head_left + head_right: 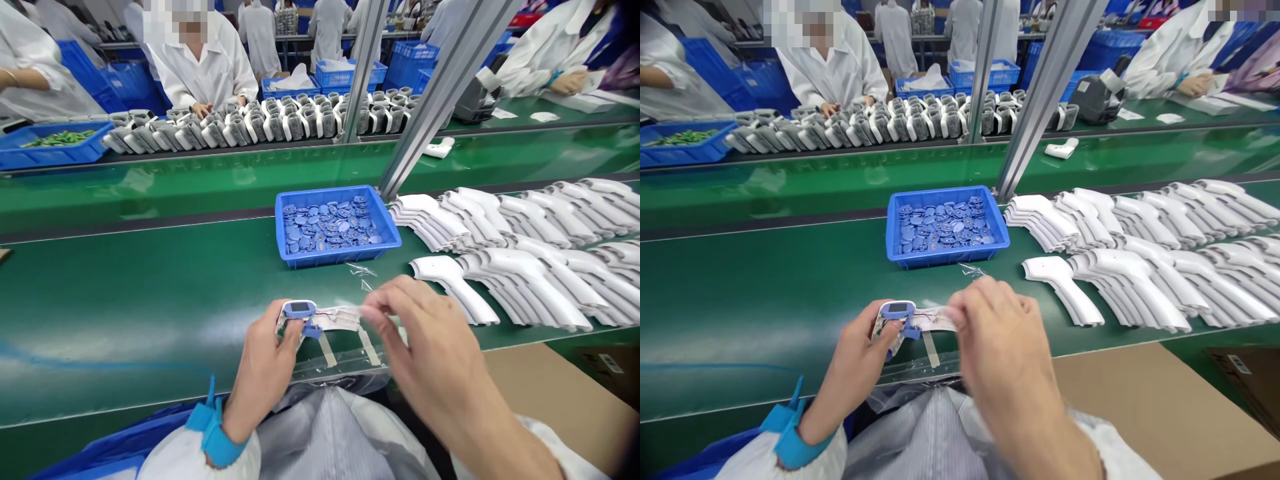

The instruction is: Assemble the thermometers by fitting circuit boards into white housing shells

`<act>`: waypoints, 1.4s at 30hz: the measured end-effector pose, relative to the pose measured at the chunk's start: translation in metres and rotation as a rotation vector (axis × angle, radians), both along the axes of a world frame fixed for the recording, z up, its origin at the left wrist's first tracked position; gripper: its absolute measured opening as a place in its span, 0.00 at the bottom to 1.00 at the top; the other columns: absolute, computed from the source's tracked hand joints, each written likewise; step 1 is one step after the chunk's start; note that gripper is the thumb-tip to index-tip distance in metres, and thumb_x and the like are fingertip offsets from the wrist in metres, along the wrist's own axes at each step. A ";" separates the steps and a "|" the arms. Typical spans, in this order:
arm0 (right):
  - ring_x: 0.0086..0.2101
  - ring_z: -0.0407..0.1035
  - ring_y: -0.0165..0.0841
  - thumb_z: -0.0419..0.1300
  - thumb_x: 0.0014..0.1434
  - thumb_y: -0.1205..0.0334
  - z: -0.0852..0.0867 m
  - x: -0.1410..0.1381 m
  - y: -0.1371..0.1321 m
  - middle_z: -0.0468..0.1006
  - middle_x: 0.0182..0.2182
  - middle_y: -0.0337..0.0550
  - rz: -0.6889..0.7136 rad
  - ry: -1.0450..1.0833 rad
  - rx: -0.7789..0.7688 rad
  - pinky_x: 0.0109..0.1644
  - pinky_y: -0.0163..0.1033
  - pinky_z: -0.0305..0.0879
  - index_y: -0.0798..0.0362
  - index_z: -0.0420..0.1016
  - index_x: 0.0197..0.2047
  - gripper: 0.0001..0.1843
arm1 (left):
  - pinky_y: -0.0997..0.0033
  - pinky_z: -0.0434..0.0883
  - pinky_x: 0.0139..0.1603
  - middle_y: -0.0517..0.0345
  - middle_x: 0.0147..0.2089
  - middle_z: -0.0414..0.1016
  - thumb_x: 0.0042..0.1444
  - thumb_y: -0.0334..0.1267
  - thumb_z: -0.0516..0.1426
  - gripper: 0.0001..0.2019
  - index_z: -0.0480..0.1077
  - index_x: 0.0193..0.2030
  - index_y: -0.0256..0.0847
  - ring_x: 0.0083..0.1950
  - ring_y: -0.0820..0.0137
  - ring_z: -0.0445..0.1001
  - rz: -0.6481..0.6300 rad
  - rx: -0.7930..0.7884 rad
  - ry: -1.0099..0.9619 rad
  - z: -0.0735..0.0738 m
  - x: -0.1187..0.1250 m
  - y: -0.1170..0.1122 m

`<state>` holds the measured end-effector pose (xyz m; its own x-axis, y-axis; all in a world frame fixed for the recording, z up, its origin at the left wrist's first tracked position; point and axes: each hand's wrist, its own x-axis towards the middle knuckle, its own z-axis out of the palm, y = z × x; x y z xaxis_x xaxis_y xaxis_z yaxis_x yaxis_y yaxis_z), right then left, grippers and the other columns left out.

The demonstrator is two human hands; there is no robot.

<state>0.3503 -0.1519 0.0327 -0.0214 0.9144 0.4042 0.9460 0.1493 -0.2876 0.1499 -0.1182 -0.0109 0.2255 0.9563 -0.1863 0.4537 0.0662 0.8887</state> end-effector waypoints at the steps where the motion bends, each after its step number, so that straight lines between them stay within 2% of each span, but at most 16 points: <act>1: 0.30 0.65 0.32 0.47 0.72 0.57 -0.014 0.012 0.000 0.75 0.31 0.39 -0.037 -0.018 -0.057 0.36 0.41 0.49 0.51 0.70 0.33 0.18 | 0.69 0.67 0.38 0.55 0.40 0.76 0.65 0.43 0.53 0.11 0.70 0.48 0.41 0.39 0.67 0.73 0.004 -0.146 -0.099 0.000 -0.002 0.002; 3: 0.30 0.67 0.36 0.46 0.71 0.55 -0.050 0.037 -0.002 0.74 0.29 0.42 -0.172 -0.093 -0.118 0.34 0.41 0.49 0.51 0.71 0.32 0.19 | 0.71 0.66 0.33 0.53 0.39 0.77 0.64 0.47 0.55 0.16 0.67 0.53 0.39 0.38 0.67 0.75 0.013 -0.415 -0.326 0.001 -0.005 0.004; 4: 0.31 0.69 0.37 0.46 0.71 0.55 -0.066 0.047 -0.004 0.75 0.29 0.42 -0.189 -0.060 -0.165 0.34 0.41 0.50 0.52 0.72 0.37 0.17 | 0.72 0.67 0.33 0.52 0.40 0.77 0.63 0.49 0.56 0.19 0.66 0.55 0.39 0.38 0.67 0.75 0.018 -0.513 -0.427 0.001 -0.006 0.004; 6: 0.31 0.70 0.37 0.49 0.69 0.53 -0.086 0.064 -0.011 0.75 0.32 0.43 -0.195 0.033 -0.201 0.32 0.40 0.55 0.53 0.71 0.43 0.15 | 0.72 0.68 0.37 0.52 0.43 0.77 0.60 0.48 0.60 0.22 0.65 0.57 0.39 0.40 0.68 0.75 0.018 -0.597 -0.551 0.002 -0.007 0.003; 9: 0.34 0.70 0.38 0.54 0.66 0.50 -0.080 0.085 -0.019 0.76 0.38 0.49 -0.238 0.036 -0.087 0.34 0.41 0.62 0.53 0.73 0.47 0.17 | 0.73 0.68 0.40 0.54 0.45 0.75 0.55 0.41 0.66 0.24 0.66 0.56 0.40 0.42 0.71 0.72 -0.032 -0.550 -0.566 0.002 -0.006 0.001; 11: 0.40 0.71 0.45 0.55 0.66 0.49 -0.066 0.102 -0.021 0.76 0.44 0.56 -0.358 -0.117 -0.002 0.37 0.46 0.62 0.53 0.75 0.49 0.18 | 0.74 0.67 0.38 0.56 0.43 0.75 0.55 0.41 0.66 0.22 0.67 0.55 0.40 0.40 0.72 0.71 -0.052 -0.499 -0.503 0.001 -0.003 -0.001; 13: 0.45 0.69 0.53 0.55 0.66 0.47 -0.057 0.123 -0.019 0.75 0.48 0.62 -0.509 -0.295 -0.028 0.37 0.50 0.59 0.54 0.76 0.51 0.21 | 0.73 0.67 0.39 0.56 0.42 0.74 0.59 0.45 0.62 0.18 0.68 0.53 0.39 0.40 0.71 0.71 -0.047 -0.476 -0.455 0.000 0.000 -0.001; 15: 0.44 0.69 0.56 0.55 0.66 0.45 -0.060 0.146 -0.016 0.76 0.45 0.64 -0.576 -0.370 -0.161 0.34 0.50 0.55 0.55 0.77 0.51 0.23 | 0.71 0.68 0.41 0.55 0.42 0.75 0.63 0.47 0.58 0.15 0.69 0.50 0.39 0.41 0.70 0.71 -0.057 -0.475 -0.444 0.001 0.002 -0.001; 17: 0.38 0.70 0.54 0.55 0.66 0.44 -0.071 0.166 -0.011 0.78 0.39 0.63 -0.547 -0.342 -0.249 0.32 0.49 0.54 0.58 0.78 0.48 0.25 | 0.71 0.68 0.42 0.54 0.42 0.75 0.64 0.47 0.57 0.15 0.69 0.49 0.38 0.41 0.70 0.71 -0.093 -0.475 -0.447 0.003 0.002 -0.001; 21: 0.31 0.71 0.46 0.55 0.65 0.43 -0.085 0.183 -0.005 0.78 0.33 0.60 -0.462 -0.246 -0.214 0.32 0.48 0.59 0.59 0.78 0.43 0.25 | 0.72 0.67 0.41 0.54 0.43 0.75 0.61 0.46 0.61 0.15 0.70 0.47 0.37 0.40 0.70 0.70 -0.122 -0.459 -0.416 0.008 0.000 0.000; 26: 0.38 0.72 0.49 0.54 0.67 0.46 -0.062 0.149 -0.012 0.77 0.39 0.62 -0.362 -0.232 -0.032 0.40 0.50 0.64 0.56 0.74 0.50 0.21 | 0.70 0.67 0.43 0.53 0.44 0.75 0.63 0.48 0.59 0.15 0.70 0.48 0.39 0.42 0.69 0.71 -0.153 -0.455 -0.428 0.006 -0.004 0.002; 31: 0.46 0.71 0.46 0.56 0.69 0.54 -0.034 0.067 -0.025 0.79 0.45 0.53 0.018 -0.279 0.139 0.48 0.51 0.63 0.51 0.69 0.55 0.15 | 0.68 0.69 0.45 0.51 0.46 0.75 0.64 0.57 0.53 0.23 0.71 0.52 0.39 0.45 0.66 0.72 -0.155 -0.457 -0.415 0.005 -0.007 0.008; 34: 0.47 0.72 0.42 0.60 0.67 0.63 -0.025 0.024 -0.027 0.81 0.46 0.47 0.189 -0.324 0.127 0.53 0.54 0.58 0.52 0.70 0.55 0.14 | 0.69 0.69 0.44 0.51 0.48 0.74 0.63 0.58 0.54 0.25 0.70 0.55 0.39 0.45 0.65 0.72 -0.177 -0.429 -0.419 0.004 -0.009 0.010; 37: 0.47 0.72 0.40 0.58 0.67 0.69 -0.024 0.000 -0.022 0.82 0.47 0.44 0.262 -0.318 0.137 0.55 0.54 0.56 0.54 0.70 0.54 0.12 | 0.69 0.69 0.44 0.51 0.47 0.73 0.58 0.55 0.61 0.25 0.69 0.54 0.38 0.46 0.64 0.71 -0.206 -0.386 -0.427 0.000 -0.009 0.011; 40: 0.48 0.73 0.41 0.57 0.69 0.64 -0.030 -0.008 -0.014 0.81 0.48 0.47 0.281 -0.261 0.065 0.54 0.52 0.59 0.56 0.70 0.54 0.12 | 0.69 0.69 0.45 0.53 0.44 0.73 0.57 0.50 0.63 0.21 0.70 0.49 0.37 0.44 0.65 0.70 -0.225 -0.334 -0.383 -0.004 -0.008 0.009; 42: 0.43 0.75 0.41 0.60 0.66 0.58 -0.035 -0.011 -0.010 0.81 0.45 0.49 0.281 -0.188 -0.055 0.47 0.48 0.65 0.57 0.70 0.54 0.16 | 0.68 0.69 0.46 0.53 0.46 0.73 0.60 0.49 0.61 0.20 0.68 0.52 0.39 0.46 0.65 0.70 -0.269 -0.294 -0.381 -0.005 -0.008 0.008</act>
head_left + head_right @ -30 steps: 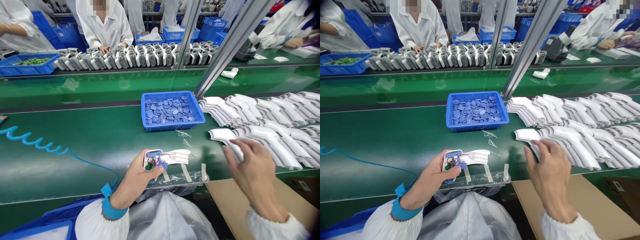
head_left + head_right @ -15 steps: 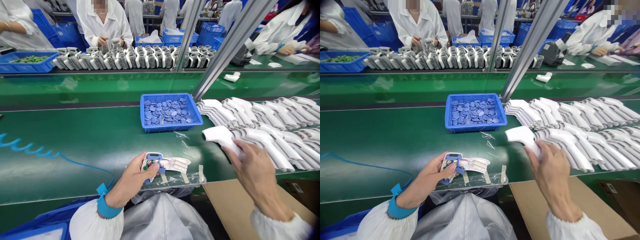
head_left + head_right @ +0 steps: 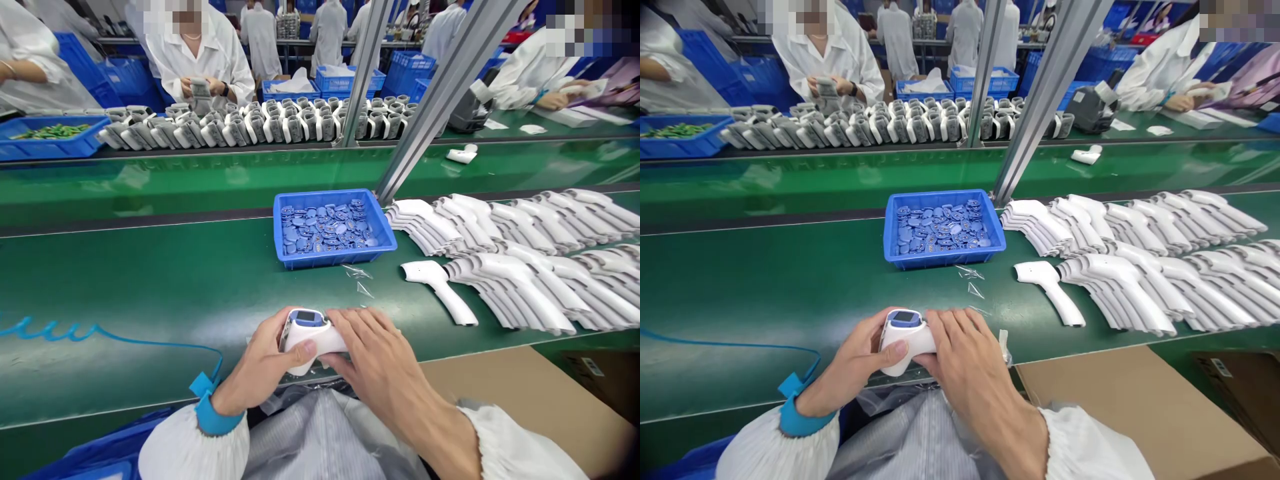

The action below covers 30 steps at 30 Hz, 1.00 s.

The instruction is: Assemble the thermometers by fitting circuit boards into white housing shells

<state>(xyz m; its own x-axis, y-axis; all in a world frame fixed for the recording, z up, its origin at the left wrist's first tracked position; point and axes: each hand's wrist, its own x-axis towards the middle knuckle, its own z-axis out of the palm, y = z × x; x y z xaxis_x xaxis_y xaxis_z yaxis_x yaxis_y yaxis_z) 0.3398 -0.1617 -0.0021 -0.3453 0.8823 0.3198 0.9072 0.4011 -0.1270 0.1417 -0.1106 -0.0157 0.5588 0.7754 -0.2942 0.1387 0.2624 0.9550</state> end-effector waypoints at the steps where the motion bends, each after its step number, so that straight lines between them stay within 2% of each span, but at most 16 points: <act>1: 0.40 0.75 0.40 0.62 0.64 0.57 -0.001 -0.001 0.001 0.82 0.43 0.47 -0.006 0.029 -0.071 0.43 0.46 0.67 0.57 0.70 0.54 0.18 | 0.68 0.69 0.47 0.53 0.47 0.73 0.60 0.49 0.60 0.20 0.67 0.54 0.40 0.46 0.65 0.71 -0.022 0.027 -0.002 0.000 0.000 -0.001; 4: 0.34 0.77 0.39 0.67 0.59 0.59 0.000 -0.004 0.001 0.81 0.38 0.43 -0.073 0.091 -0.272 0.33 0.41 0.66 0.53 0.72 0.50 0.17 | 0.68 0.69 0.47 0.52 0.49 0.74 0.62 0.49 0.58 0.20 0.67 0.57 0.41 0.47 0.64 0.71 -0.056 0.112 0.036 -0.002 -0.001 -0.003; 7: 0.31 0.77 0.39 0.66 0.59 0.55 0.005 0.000 -0.001 0.82 0.34 0.41 -0.175 0.158 -0.473 0.29 0.39 0.62 0.51 0.74 0.46 0.14 | 0.67 0.68 0.49 0.52 0.51 0.74 0.64 0.49 0.56 0.19 0.68 0.56 0.41 0.49 0.64 0.71 -0.048 0.160 0.075 -0.005 0.000 -0.006; 10: 0.37 0.77 0.37 0.62 0.63 0.54 0.010 0.010 0.001 0.82 0.39 0.41 -0.119 0.352 -0.596 0.35 0.39 0.67 0.48 0.74 0.49 0.13 | 0.68 0.68 0.45 0.54 0.47 0.74 0.62 0.50 0.58 0.19 0.67 0.55 0.42 0.45 0.66 0.71 -0.041 0.164 0.160 -0.006 0.002 -0.008; 12: 0.44 0.75 0.34 0.58 0.67 0.56 0.013 0.014 0.007 0.79 0.47 0.42 -0.011 0.557 -0.602 0.44 0.39 0.69 0.47 0.71 0.55 0.14 | 0.72 0.65 0.36 0.58 0.39 0.73 0.59 0.52 0.60 0.17 0.69 0.47 0.40 0.37 0.69 0.68 -0.030 0.170 0.244 -0.004 0.004 -0.008; 14: 0.45 0.73 0.32 0.55 0.69 0.56 0.015 0.007 0.016 0.77 0.49 0.43 0.034 0.737 -0.554 0.48 0.38 0.69 0.47 0.70 0.55 0.14 | 0.74 0.61 0.32 0.62 0.33 0.70 0.57 0.50 0.62 0.16 0.67 0.40 0.40 0.33 0.72 0.64 0.004 0.197 0.307 -0.001 0.008 -0.007; 16: 0.39 0.72 0.30 0.55 0.69 0.54 0.014 -0.011 0.028 0.78 0.41 0.41 -0.044 0.796 -0.443 0.43 0.36 0.68 0.50 0.74 0.45 0.10 | 0.73 0.61 0.32 0.62 0.34 0.72 0.55 0.45 0.63 0.14 0.67 0.40 0.40 0.33 0.71 0.66 0.036 0.238 0.317 0.003 0.012 -0.004; 18: 0.30 0.68 0.29 0.57 0.67 0.52 0.011 -0.034 0.039 0.73 0.28 0.37 -0.178 0.688 -0.284 0.35 0.36 0.63 0.51 0.71 0.28 0.18 | 0.72 0.62 0.32 0.60 0.36 0.75 0.54 0.38 0.61 0.09 0.68 0.41 0.40 0.34 0.70 0.69 0.012 0.270 0.290 0.006 0.017 -0.003; 20: 0.25 0.61 0.28 0.56 0.67 0.53 0.007 -0.053 0.047 0.67 0.21 0.36 -0.251 0.511 -0.121 0.30 0.38 0.55 0.51 0.63 0.20 0.24 | 0.71 0.61 0.30 0.58 0.32 0.75 0.54 0.33 0.57 0.03 0.69 0.36 0.40 0.30 0.70 0.69 -0.051 0.319 0.295 0.007 0.021 -0.003; 23: 0.22 0.57 0.28 0.52 0.69 0.62 0.002 -0.062 0.053 0.63 0.19 0.37 -0.227 0.382 0.066 0.28 0.39 0.49 0.51 0.59 0.18 0.25 | 0.68 0.56 0.27 0.55 0.26 0.74 0.52 0.31 0.54 0.03 0.69 0.31 0.41 0.24 0.69 0.66 -0.073 0.492 0.435 0.005 0.025 -0.004; 25: 0.21 0.55 0.27 0.51 0.68 0.64 0.003 -0.060 0.055 0.61 0.17 0.36 -0.217 0.417 0.148 0.27 0.39 0.48 0.51 0.55 0.17 0.26 | 0.67 0.58 0.28 0.52 0.29 0.75 0.52 0.32 0.55 0.04 0.69 0.35 0.41 0.26 0.66 0.68 -0.030 0.592 0.493 0.005 0.024 -0.003; 28: 0.20 0.51 0.26 0.51 0.68 0.63 0.006 -0.056 0.055 0.57 0.16 0.34 -0.298 0.535 0.184 0.27 0.39 0.47 0.50 0.50 0.17 0.27 | 0.68 0.64 0.31 0.53 0.36 0.78 0.55 0.34 0.56 0.07 0.69 0.41 0.40 0.31 0.65 0.73 -0.067 0.529 0.389 0.008 0.020 0.003; 30: 0.21 0.51 0.26 0.53 0.68 0.60 0.004 -0.056 0.054 0.58 0.17 0.33 -0.341 0.579 0.141 0.28 0.38 0.48 0.51 0.52 0.18 0.27 | 0.68 0.67 0.32 0.54 0.39 0.79 0.57 0.37 0.55 0.08 0.69 0.44 0.41 0.34 0.65 0.76 -0.135 0.474 0.347 0.008 0.017 0.006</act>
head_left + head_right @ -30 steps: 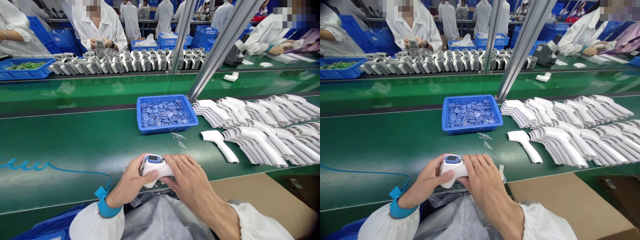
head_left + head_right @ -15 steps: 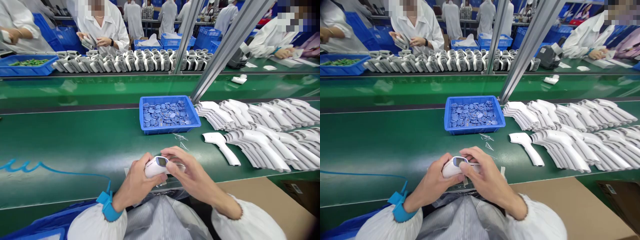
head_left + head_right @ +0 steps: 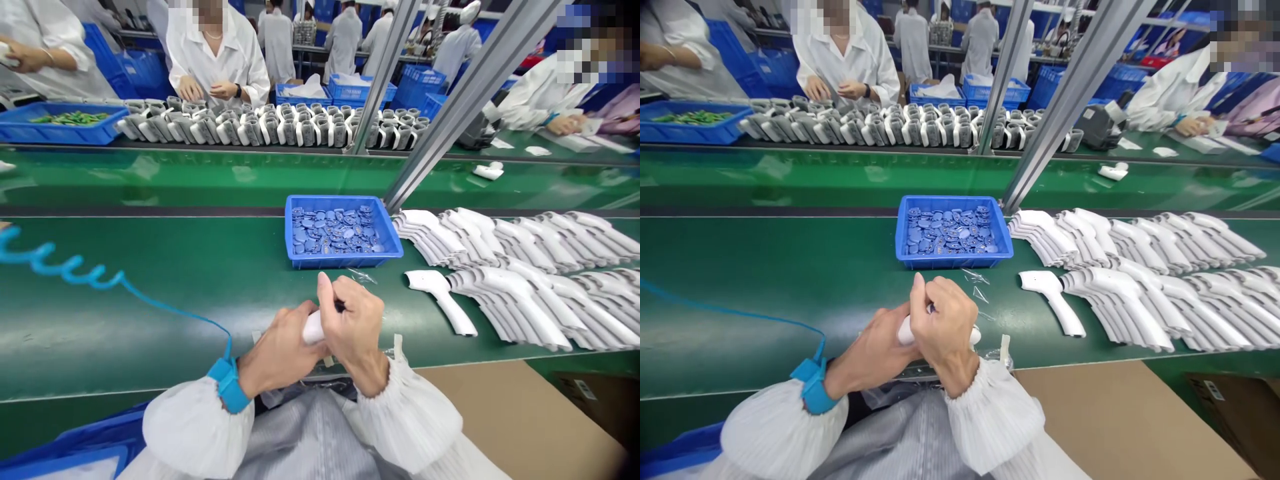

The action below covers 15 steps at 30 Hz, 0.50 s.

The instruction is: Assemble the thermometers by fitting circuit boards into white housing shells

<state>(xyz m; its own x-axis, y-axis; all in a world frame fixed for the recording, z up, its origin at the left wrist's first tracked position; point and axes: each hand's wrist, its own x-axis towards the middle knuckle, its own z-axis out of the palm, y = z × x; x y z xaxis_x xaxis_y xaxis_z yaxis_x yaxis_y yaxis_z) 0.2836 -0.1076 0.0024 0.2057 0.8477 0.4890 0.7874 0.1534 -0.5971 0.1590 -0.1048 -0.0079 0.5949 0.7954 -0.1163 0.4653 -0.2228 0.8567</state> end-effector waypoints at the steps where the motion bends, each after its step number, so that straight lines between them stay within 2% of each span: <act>1: 0.21 0.52 0.26 0.54 0.68 0.59 -0.002 -0.001 0.000 0.59 0.17 0.33 0.003 -0.003 -0.021 0.28 0.38 0.48 0.51 0.53 0.18 0.26 | 0.67 0.68 0.32 0.53 0.39 0.80 0.57 0.37 0.55 0.09 0.69 0.45 0.40 0.34 0.63 0.77 -0.015 0.011 0.027 -0.001 0.000 0.000; 3: 0.21 0.52 0.26 0.54 0.67 0.59 -0.005 -0.003 0.000 0.60 0.17 0.33 -0.005 -0.035 -0.021 0.28 0.38 0.46 0.52 0.56 0.19 0.25 | 0.63 0.69 0.33 0.50 0.38 0.80 0.54 0.35 0.55 0.12 0.69 0.46 0.38 0.34 0.59 0.78 -0.007 0.110 0.134 -0.006 0.002 -0.002; 6: 0.20 0.50 0.25 0.51 0.68 0.61 -0.007 -0.005 0.004 0.58 0.16 0.33 -0.023 -0.039 0.030 0.27 0.38 0.44 0.52 0.54 0.18 0.26 | 0.58 0.69 0.33 0.45 0.35 0.80 0.51 0.33 0.54 0.16 0.68 0.47 0.33 0.33 0.52 0.79 0.042 0.243 0.300 -0.011 0.007 -0.004; 9: 0.20 0.51 0.25 0.52 0.68 0.58 0.001 -0.004 0.014 0.59 0.16 0.33 0.058 -0.034 -0.043 0.28 0.38 0.44 0.52 0.54 0.19 0.25 | 0.55 0.70 0.34 0.43 0.37 0.80 0.56 0.37 0.52 0.15 0.68 0.48 0.32 0.34 0.50 0.79 0.049 0.297 0.327 -0.007 0.003 0.001; 11: 0.21 0.54 0.25 0.54 0.67 0.55 0.007 -0.003 0.021 0.63 0.17 0.33 0.150 -0.028 -0.146 0.29 0.36 0.45 0.53 0.57 0.20 0.24 | 0.59 0.70 0.33 0.46 0.38 0.81 0.60 0.40 0.52 0.14 0.68 0.49 0.35 0.34 0.54 0.79 0.081 0.242 0.239 -0.002 -0.005 0.007; 13: 0.22 0.58 0.25 0.56 0.66 0.52 0.008 -0.004 0.025 0.67 0.19 0.32 0.217 -0.019 -0.221 0.30 0.35 0.47 0.53 0.61 0.22 0.23 | 0.66 0.68 0.30 0.52 0.38 0.81 0.60 0.42 0.55 0.12 0.68 0.47 0.39 0.33 0.60 0.79 0.166 0.106 0.115 0.001 -0.014 0.010; 15: 0.22 0.59 0.25 0.55 0.65 0.52 0.004 -0.008 0.027 0.69 0.19 0.34 0.192 -0.029 -0.250 0.30 0.36 0.46 0.53 0.63 0.22 0.22 | 0.70 0.66 0.29 0.56 0.36 0.79 0.57 0.43 0.58 0.09 0.68 0.41 0.41 0.32 0.64 0.77 0.248 0.032 0.067 -0.001 -0.018 0.008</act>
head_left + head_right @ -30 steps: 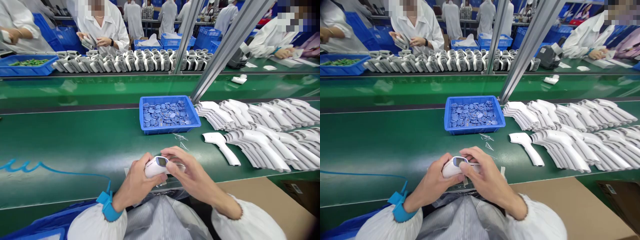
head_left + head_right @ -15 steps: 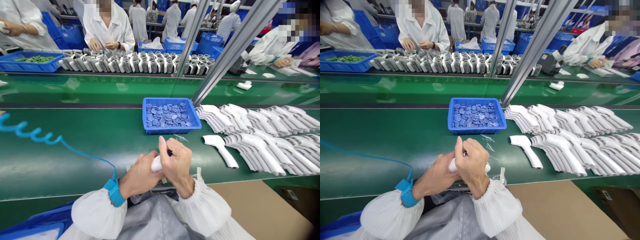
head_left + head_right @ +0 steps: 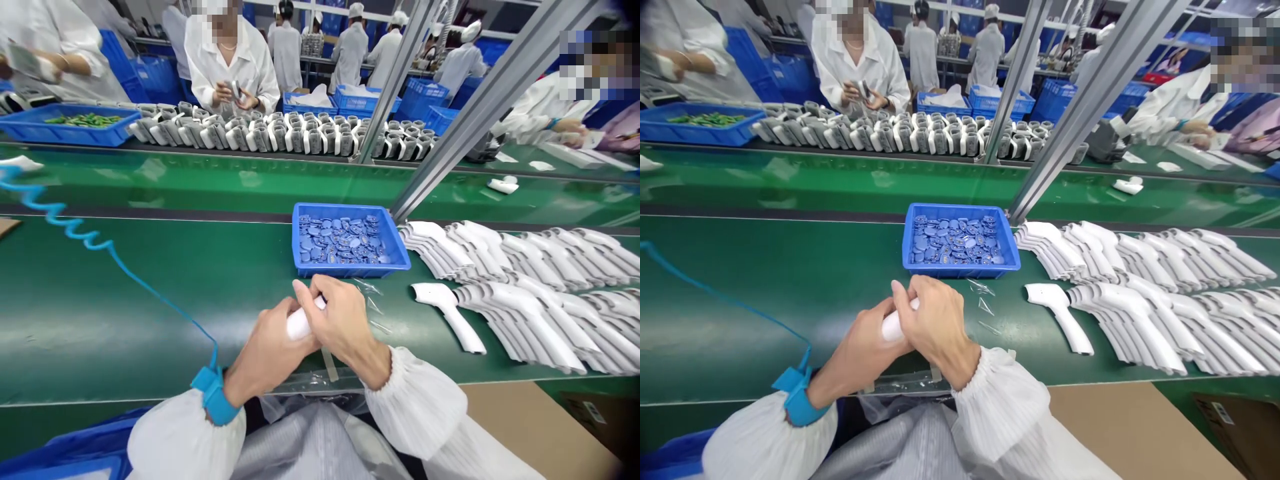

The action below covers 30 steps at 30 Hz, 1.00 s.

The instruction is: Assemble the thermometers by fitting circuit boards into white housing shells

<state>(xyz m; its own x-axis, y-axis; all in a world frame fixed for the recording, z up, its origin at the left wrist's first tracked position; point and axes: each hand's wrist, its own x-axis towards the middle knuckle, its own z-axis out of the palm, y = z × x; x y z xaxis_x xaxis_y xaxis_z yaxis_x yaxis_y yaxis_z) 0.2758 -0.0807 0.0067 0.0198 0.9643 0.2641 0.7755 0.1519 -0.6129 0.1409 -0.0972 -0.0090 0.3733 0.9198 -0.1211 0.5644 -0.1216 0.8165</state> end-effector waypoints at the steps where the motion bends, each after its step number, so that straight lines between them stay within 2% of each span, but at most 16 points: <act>1: 0.21 0.58 0.26 0.53 0.66 0.53 -0.002 -0.002 0.000 0.69 0.18 0.35 -0.038 -0.008 -0.014 0.30 0.36 0.45 0.53 0.63 0.21 0.23 | 0.70 0.65 0.28 0.56 0.34 0.78 0.56 0.42 0.59 0.08 0.67 0.37 0.41 0.31 0.65 0.76 0.037 0.022 0.020 -0.003 0.000 -0.003; 3: 0.20 0.59 0.26 0.49 0.68 0.55 -0.005 -0.006 0.000 0.69 0.17 0.37 -0.088 0.003 -0.060 0.29 0.37 0.45 0.53 0.64 0.19 0.26 | 0.69 0.63 0.28 0.56 0.29 0.76 0.55 0.41 0.59 0.08 0.65 0.32 0.41 0.28 0.66 0.74 0.102 0.128 0.108 -0.008 0.003 -0.010; 5: 0.20 0.61 0.27 0.47 0.69 0.55 -0.002 -0.006 0.006 0.69 0.16 0.38 -0.037 0.026 -0.103 0.29 0.37 0.47 0.53 0.66 0.17 0.29 | 0.69 0.60 0.27 0.58 0.27 0.74 0.57 0.41 0.58 0.08 0.65 0.33 0.41 0.25 0.67 0.72 0.139 0.194 0.148 -0.009 0.005 -0.014; 8: 0.22 0.65 0.27 0.44 0.72 0.51 0.012 0.006 0.032 0.72 0.18 0.38 0.090 -0.071 -0.136 0.30 0.34 0.53 0.53 0.71 0.21 0.31 | 0.71 0.59 0.25 0.62 0.26 0.73 0.59 0.48 0.58 0.12 0.65 0.34 0.42 0.24 0.69 0.69 0.122 0.166 0.151 0.003 -0.012 -0.011; 10: 0.29 0.71 0.29 0.44 0.73 0.54 0.018 0.020 0.061 0.79 0.27 0.40 0.097 -0.216 -0.151 0.35 0.34 0.58 0.54 0.76 0.31 0.26 | 0.71 0.60 0.25 0.65 0.25 0.73 0.58 0.52 0.59 0.14 0.67 0.35 0.43 0.24 0.70 0.69 0.109 0.138 0.201 0.016 -0.037 -0.005; 12: 0.39 0.74 0.32 0.53 0.70 0.60 0.017 0.032 0.094 0.82 0.39 0.44 0.094 -0.304 -0.169 0.44 0.34 0.62 0.55 0.78 0.44 0.13 | 0.72 0.62 0.28 0.66 0.29 0.75 0.58 0.51 0.60 0.13 0.69 0.39 0.45 0.26 0.70 0.71 0.110 0.125 0.281 0.025 -0.064 0.003; 13: 0.43 0.74 0.33 0.58 0.67 0.62 0.014 0.035 0.109 0.82 0.43 0.46 0.112 -0.331 -0.193 0.47 0.35 0.63 0.55 0.77 0.47 0.09 | 0.71 0.64 0.30 0.65 0.32 0.77 0.58 0.49 0.61 0.12 0.69 0.43 0.46 0.29 0.69 0.73 0.109 0.139 0.323 0.027 -0.074 0.006; 15: 0.46 0.74 0.36 0.65 0.61 0.63 0.004 0.036 0.133 0.81 0.46 0.48 0.160 -0.371 -0.260 0.50 0.38 0.66 0.56 0.77 0.48 0.12 | 0.69 0.67 0.37 0.61 0.42 0.79 0.57 0.43 0.62 0.16 0.68 0.50 0.46 0.37 0.65 0.76 0.083 0.240 0.428 0.029 -0.084 0.012; 16: 0.46 0.74 0.36 0.66 0.60 0.61 -0.001 0.034 0.140 0.80 0.45 0.48 0.178 -0.394 -0.296 0.51 0.41 0.67 0.57 0.77 0.47 0.13 | 0.66 0.68 0.41 0.58 0.46 0.79 0.57 0.41 0.62 0.18 0.67 0.53 0.46 0.42 0.62 0.76 0.044 0.313 0.498 0.028 -0.083 0.015; 18: 0.46 0.74 0.37 0.65 0.62 0.58 -0.009 0.026 0.148 0.79 0.45 0.47 0.195 -0.429 -0.351 0.52 0.47 0.70 0.58 0.76 0.46 0.13 | 0.60 0.67 0.45 0.53 0.47 0.79 0.58 0.39 0.62 0.17 0.69 0.53 0.43 0.47 0.56 0.75 -0.095 0.425 0.660 0.024 -0.071 0.018; 20: 0.47 0.74 0.37 0.64 0.64 0.57 -0.012 0.020 0.149 0.78 0.47 0.46 0.193 -0.441 -0.373 0.54 0.51 0.71 0.58 0.76 0.48 0.14 | 0.57 0.66 0.43 0.49 0.42 0.79 0.61 0.38 0.59 0.10 0.73 0.47 0.39 0.46 0.52 0.75 -0.235 0.437 0.798 0.022 -0.056 0.020; 22: 0.49 0.73 0.39 0.64 0.63 0.61 -0.008 0.020 0.145 0.78 0.48 0.48 0.186 -0.420 -0.359 0.55 0.52 0.70 0.58 0.75 0.50 0.13 | 0.57 0.66 0.41 0.48 0.39 0.78 0.63 0.38 0.56 0.08 0.74 0.42 0.38 0.43 0.53 0.75 -0.250 0.384 0.838 0.022 -0.047 0.021; 24: 0.51 0.73 0.41 0.64 0.62 0.68 -0.001 0.026 0.138 0.78 0.49 0.52 0.188 -0.367 -0.317 0.57 0.51 0.67 0.58 0.76 0.52 0.15 | 0.61 0.65 0.38 0.49 0.40 0.78 0.65 0.41 0.54 0.11 0.73 0.46 0.39 0.41 0.55 0.75 -0.129 0.302 0.748 0.024 -0.049 0.022; 26: 0.52 0.73 0.41 0.61 0.61 0.74 0.008 0.038 0.126 0.78 0.50 0.54 0.199 -0.286 -0.265 0.59 0.47 0.65 0.57 0.76 0.54 0.18 | 0.65 0.64 0.36 0.54 0.40 0.78 0.67 0.47 0.52 0.15 0.70 0.52 0.44 0.38 0.60 0.75 0.021 0.184 0.543 0.025 -0.059 0.024; 28: 0.48 0.75 0.37 0.57 0.64 0.74 0.017 0.048 0.109 0.79 0.48 0.50 0.215 -0.209 -0.230 0.57 0.42 0.66 0.53 0.77 0.56 0.19 | 0.68 0.64 0.35 0.58 0.39 0.77 0.66 0.53 0.51 0.17 0.68 0.54 0.46 0.37 0.64 0.74 0.119 0.071 0.281 0.025 -0.068 0.024; 30: 0.39 0.77 0.32 0.54 0.67 0.68 0.022 0.054 0.088 0.81 0.40 0.45 0.243 -0.048 -0.239 0.49 0.38 0.71 0.52 0.76 0.56 0.17 | 0.70 0.65 0.36 0.60 0.38 0.76 0.65 0.55 0.52 0.18 0.69 0.52 0.45 0.37 0.66 0.74 0.157 0.004 0.062 0.023 -0.068 0.023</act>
